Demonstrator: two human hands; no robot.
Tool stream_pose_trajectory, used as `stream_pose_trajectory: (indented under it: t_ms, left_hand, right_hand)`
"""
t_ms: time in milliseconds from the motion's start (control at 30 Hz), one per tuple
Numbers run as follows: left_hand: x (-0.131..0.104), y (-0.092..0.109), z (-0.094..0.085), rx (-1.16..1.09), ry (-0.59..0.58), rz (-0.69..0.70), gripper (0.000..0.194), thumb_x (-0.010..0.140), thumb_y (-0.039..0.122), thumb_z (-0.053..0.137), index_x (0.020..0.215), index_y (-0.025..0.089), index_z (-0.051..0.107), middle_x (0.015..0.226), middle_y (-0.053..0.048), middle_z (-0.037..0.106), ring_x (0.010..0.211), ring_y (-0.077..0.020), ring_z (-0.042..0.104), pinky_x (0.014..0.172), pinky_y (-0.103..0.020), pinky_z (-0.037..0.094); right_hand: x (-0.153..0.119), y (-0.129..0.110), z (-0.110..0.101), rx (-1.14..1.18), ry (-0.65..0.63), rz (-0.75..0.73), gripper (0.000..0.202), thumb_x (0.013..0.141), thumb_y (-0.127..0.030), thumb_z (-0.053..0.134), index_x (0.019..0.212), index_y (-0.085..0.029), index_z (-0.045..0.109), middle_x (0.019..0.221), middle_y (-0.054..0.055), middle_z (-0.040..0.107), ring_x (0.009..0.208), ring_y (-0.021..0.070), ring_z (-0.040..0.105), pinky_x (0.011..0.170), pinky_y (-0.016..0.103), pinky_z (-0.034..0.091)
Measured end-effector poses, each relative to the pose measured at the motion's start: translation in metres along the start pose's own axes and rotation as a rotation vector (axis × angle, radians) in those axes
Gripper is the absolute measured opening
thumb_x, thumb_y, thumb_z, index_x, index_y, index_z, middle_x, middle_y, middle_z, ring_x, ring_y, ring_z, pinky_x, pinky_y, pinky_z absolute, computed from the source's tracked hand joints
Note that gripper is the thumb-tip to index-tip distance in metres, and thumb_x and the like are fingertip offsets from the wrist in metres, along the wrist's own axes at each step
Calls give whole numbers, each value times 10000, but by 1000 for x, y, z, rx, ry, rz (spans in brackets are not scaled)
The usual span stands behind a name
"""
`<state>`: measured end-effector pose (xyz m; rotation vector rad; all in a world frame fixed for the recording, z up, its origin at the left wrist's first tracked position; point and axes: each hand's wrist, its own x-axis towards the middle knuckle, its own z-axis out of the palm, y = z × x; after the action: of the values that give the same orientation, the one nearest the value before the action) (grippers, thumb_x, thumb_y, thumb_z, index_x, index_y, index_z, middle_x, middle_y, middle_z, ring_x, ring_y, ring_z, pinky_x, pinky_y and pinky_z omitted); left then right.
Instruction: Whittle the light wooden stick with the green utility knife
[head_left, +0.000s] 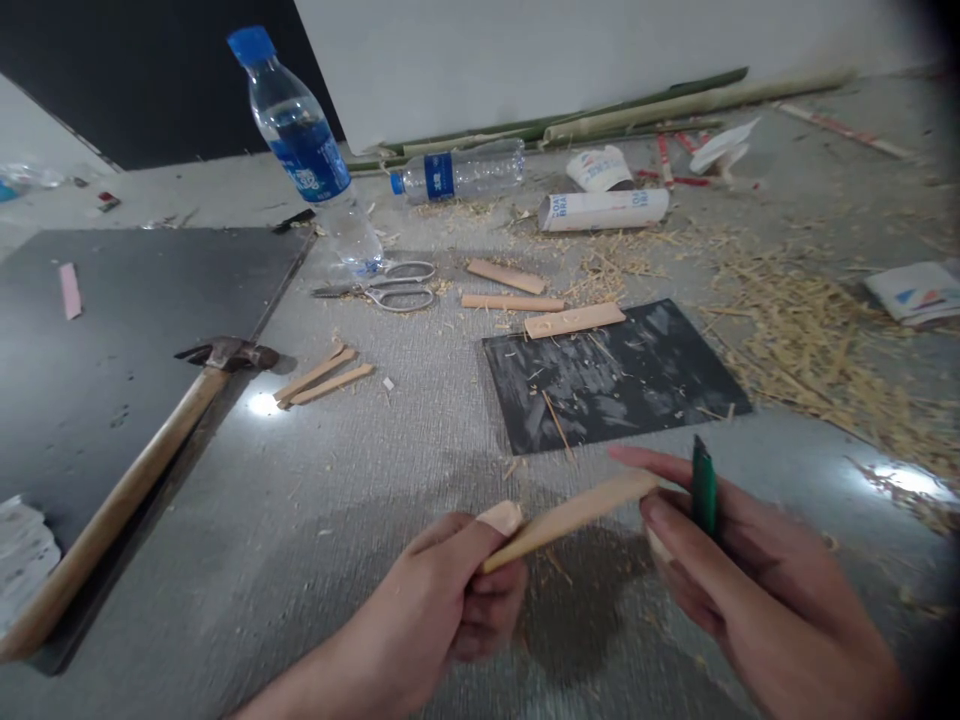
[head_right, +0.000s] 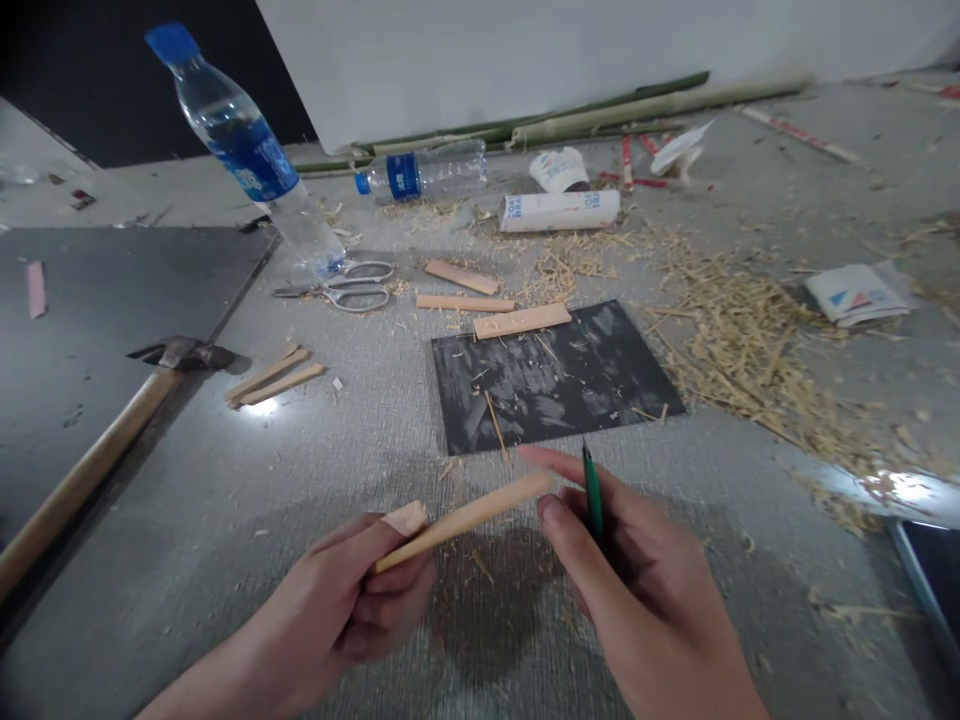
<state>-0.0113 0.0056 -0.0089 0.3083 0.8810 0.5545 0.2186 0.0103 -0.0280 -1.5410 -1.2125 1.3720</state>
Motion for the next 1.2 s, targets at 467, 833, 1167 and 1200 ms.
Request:
stream_pose_trajectory:
  t_ms: [467,833,1167,1200]
  left_hand:
    - [2,-5,7,39,267,150,574,789,683,715,653,212,416,577,97,308,507,-70,243,486,-212,243]
    - [2,-12,13,40,247,86,668,728,784,679,561,224,355,465,105,260,401,-42,181,390,-204,127]
    - [3,-5,18,-1,219,142,725,655,839,693,529,215,344,440,107,248,372,-23,176,357,-179,112]
    - [3,-5,18,-13,236,145,728,636,836,712,537,212,352,451,107,263,385,-22,183,364,-175,121]
  right_hand:
    - [-23,-6,30,-717,-244,-779,289,1062,-193,408,1272,-246,599,915,37,773,664,146,763,542,192,597]
    - [-9,0,15,-863,-3,-691,317,1026,-189,402,1194,-246,665,900,30,787,693,174,772,517,244,560]
    - [-16,-23,22,-818,310,-694,138,1042,-284,526,1089,-274,655,876,5,788,651,143,750,556,217,551]
    - [-18,-21,26,-788,235,-699,145,1048,-286,515,1101,-281,650,876,3,785,655,142,755,539,212,550]
